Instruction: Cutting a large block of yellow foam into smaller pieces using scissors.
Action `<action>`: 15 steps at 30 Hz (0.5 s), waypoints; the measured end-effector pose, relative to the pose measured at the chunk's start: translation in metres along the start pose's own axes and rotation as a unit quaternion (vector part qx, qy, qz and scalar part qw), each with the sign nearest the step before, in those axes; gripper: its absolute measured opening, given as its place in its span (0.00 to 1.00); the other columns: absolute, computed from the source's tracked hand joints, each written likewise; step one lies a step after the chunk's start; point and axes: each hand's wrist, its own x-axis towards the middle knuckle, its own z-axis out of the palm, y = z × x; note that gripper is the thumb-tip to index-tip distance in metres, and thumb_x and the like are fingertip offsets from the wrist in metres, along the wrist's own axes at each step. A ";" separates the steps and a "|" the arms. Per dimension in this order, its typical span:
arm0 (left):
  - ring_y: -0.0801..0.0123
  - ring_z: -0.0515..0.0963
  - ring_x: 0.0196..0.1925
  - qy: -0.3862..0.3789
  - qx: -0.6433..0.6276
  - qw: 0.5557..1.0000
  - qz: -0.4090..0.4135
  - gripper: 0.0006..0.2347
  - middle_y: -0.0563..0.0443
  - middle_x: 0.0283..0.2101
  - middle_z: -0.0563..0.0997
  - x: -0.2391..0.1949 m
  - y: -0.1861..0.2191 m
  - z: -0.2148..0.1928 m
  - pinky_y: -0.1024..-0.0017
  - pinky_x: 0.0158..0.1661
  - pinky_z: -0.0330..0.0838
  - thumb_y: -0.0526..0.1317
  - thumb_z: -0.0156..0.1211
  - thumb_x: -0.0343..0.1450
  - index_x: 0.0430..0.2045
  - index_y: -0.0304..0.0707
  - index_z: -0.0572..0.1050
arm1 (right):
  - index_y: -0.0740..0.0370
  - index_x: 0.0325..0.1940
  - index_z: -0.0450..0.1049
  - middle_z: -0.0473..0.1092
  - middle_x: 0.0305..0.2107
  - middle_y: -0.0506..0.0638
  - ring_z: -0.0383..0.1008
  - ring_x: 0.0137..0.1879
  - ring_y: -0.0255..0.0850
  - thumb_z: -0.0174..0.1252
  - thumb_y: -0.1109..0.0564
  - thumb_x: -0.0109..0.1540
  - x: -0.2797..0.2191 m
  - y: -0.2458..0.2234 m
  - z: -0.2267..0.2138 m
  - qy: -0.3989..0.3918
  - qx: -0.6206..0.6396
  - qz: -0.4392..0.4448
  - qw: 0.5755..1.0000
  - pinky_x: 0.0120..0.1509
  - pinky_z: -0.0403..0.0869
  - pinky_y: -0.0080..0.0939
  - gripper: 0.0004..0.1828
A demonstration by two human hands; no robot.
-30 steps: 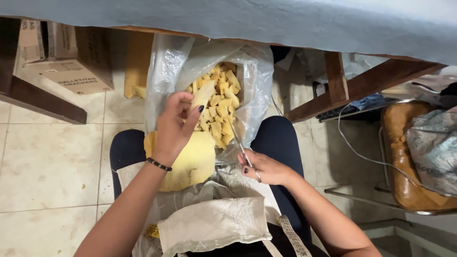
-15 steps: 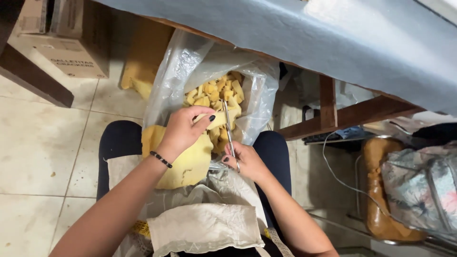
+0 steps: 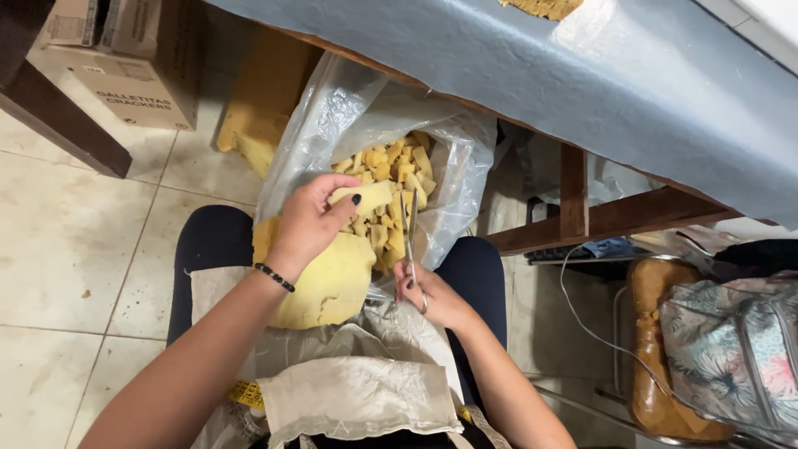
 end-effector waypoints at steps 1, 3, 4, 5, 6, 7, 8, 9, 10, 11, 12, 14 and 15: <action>0.77 0.78 0.36 0.000 0.000 1.000 0.000 0.12 0.48 0.38 0.85 0.003 -0.007 0.003 0.71 0.37 0.78 0.35 0.63 0.69 0.46 0.44 0.81 | 0.60 0.41 0.67 0.69 0.22 0.61 0.73 0.32 0.49 0.42 0.38 0.71 0.000 -0.008 0.001 0.000 0.000 0.000 1.000 0.38 0.74 0.52 0.23; 0.76 0.81 0.32 -0.027 -0.007 1.000 0.002 0.12 0.50 0.36 0.85 0.008 -0.022 0.011 0.75 0.34 0.78 0.35 0.64 0.68 0.45 0.46 0.82 | 0.58 0.40 0.67 0.67 0.21 0.53 0.72 0.29 0.46 0.43 0.36 0.69 -0.002 -0.023 0.003 -0.029 -0.013 -0.025 0.999 0.39 0.73 0.46 0.23; 0.76 0.81 0.32 -0.028 -0.007 1.000 0.001 0.12 0.50 0.36 0.85 0.006 -0.019 0.014 0.75 0.34 0.78 0.35 0.64 0.68 0.45 0.46 0.82 | 0.58 0.40 0.67 0.67 0.21 0.53 0.72 0.29 0.46 0.43 0.36 0.69 0.000 -0.026 0.001 -0.027 -0.012 -0.023 0.999 0.39 0.73 0.46 0.23; 0.77 0.81 0.30 -0.046 0.024 0.999 0.006 0.11 0.50 0.34 0.86 0.004 -0.016 0.017 0.76 0.32 0.77 0.35 0.64 0.68 0.43 0.48 0.83 | 0.59 0.40 0.67 0.69 0.22 0.56 0.73 0.30 0.52 0.49 0.38 0.67 0.002 -0.028 0.000 -0.022 -0.047 -0.032 0.998 0.39 0.73 0.50 0.21; 0.77 0.81 0.28 -0.062 0.055 0.997 0.012 0.10 0.51 0.32 0.86 0.004 -0.013 0.019 0.78 0.29 0.76 0.34 0.64 0.68 0.41 0.51 0.84 | 0.59 0.40 0.67 0.70 0.23 0.59 0.74 0.31 0.57 0.56 0.40 0.66 0.005 -0.031 -0.002 -0.018 -0.083 -0.042 0.995 0.39 0.73 0.53 0.19; 0.77 0.81 0.28 -0.062 0.055 0.996 0.013 0.10 0.51 0.32 0.86 0.004 -0.011 0.021 0.78 0.29 0.76 0.34 0.64 0.68 0.41 0.51 0.84 | 0.59 0.40 0.67 0.70 0.23 0.59 0.74 0.31 0.57 0.56 0.40 0.66 0.006 -0.026 -0.004 -0.017 -0.083 -0.043 0.995 0.39 0.73 0.53 0.19; 0.74 0.82 0.27 -0.071 0.056 0.996 0.006 0.10 0.48 0.33 0.86 0.004 -0.009 0.021 0.76 0.29 0.76 0.34 0.64 0.68 0.41 0.48 0.84 | 0.57 0.39 0.68 0.69 0.21 0.57 0.73 0.30 0.54 0.58 0.41 0.65 0.008 -0.021 -0.005 0.008 -0.091 -0.030 0.995 0.38 0.72 0.50 0.18; 0.72 0.83 0.27 -0.080 0.058 0.995 0.000 0.10 0.45 0.34 0.87 0.003 -0.007 0.022 0.74 0.30 0.77 0.33 0.63 0.69 0.41 0.46 0.84 | 0.56 0.38 0.69 0.68 0.19 0.54 0.71 0.29 0.51 0.60 0.41 0.64 0.009 -0.016 -0.005 0.034 -0.099 -0.017 0.994 0.37 0.71 0.46 0.17; 0.72 0.83 0.27 -0.079 0.058 0.995 0.000 0.10 0.45 0.34 0.87 0.006 -0.014 0.023 0.74 0.30 0.77 0.33 0.63 0.69 0.41 0.46 0.84 | 0.56 0.38 0.69 0.68 0.19 0.54 0.71 0.29 0.51 0.60 0.41 0.64 0.009 -0.011 -0.004 0.034 -0.098 -0.017 0.994 0.37 0.71 0.46 0.17; 0.72 0.84 0.28 -0.075 0.075 0.994 -0.004 0.10 0.49 0.32 0.87 0.010 -0.021 0.023 0.75 0.29 0.77 0.35 0.65 0.67 0.41 0.50 0.84 | 0.55 0.35 0.69 0.67 0.17 0.52 0.70 0.27 0.48 0.62 0.41 0.63 0.010 -0.007 -0.003 0.054 -0.099 -0.009 0.994 0.36 0.70 0.43 0.17; 0.73 0.85 0.29 -0.071 0.091 0.993 -0.008 0.10 0.54 0.31 0.87 0.013 -0.028 0.024 0.75 0.29 0.77 0.38 0.66 0.66 0.40 0.55 0.84 | 0.54 0.32 0.69 0.67 0.15 0.50 0.68 0.25 0.45 0.65 0.41 0.62 0.009 -0.002 -0.001 0.076 -0.099 -0.001 0.992 0.35 0.70 0.40 0.18; 0.71 0.85 0.31 -0.062 0.081 0.995 -0.017 0.11 0.52 0.33 0.87 0.012 -0.033 0.024 0.75 0.30 0.78 0.38 0.65 0.66 0.41 0.53 0.84 | 0.55 0.29 0.70 0.68 0.12 0.48 0.70 0.22 0.41 0.66 0.44 0.61 0.008 -0.004 0.005 0.086 -0.070 0.016 0.994 0.33 0.70 0.36 0.18; 0.68 0.86 0.33 -0.053 0.071 0.996 -0.026 0.11 0.50 0.35 0.87 0.012 -0.037 0.024 0.74 0.31 0.79 0.37 0.64 0.66 0.41 0.52 0.84 | 0.56 0.26 0.70 0.69 0.09 0.46 0.71 0.19 0.37 0.68 0.46 0.61 0.007 -0.004 0.009 0.096 -0.041 0.032 0.994 0.30 0.71 0.32 0.18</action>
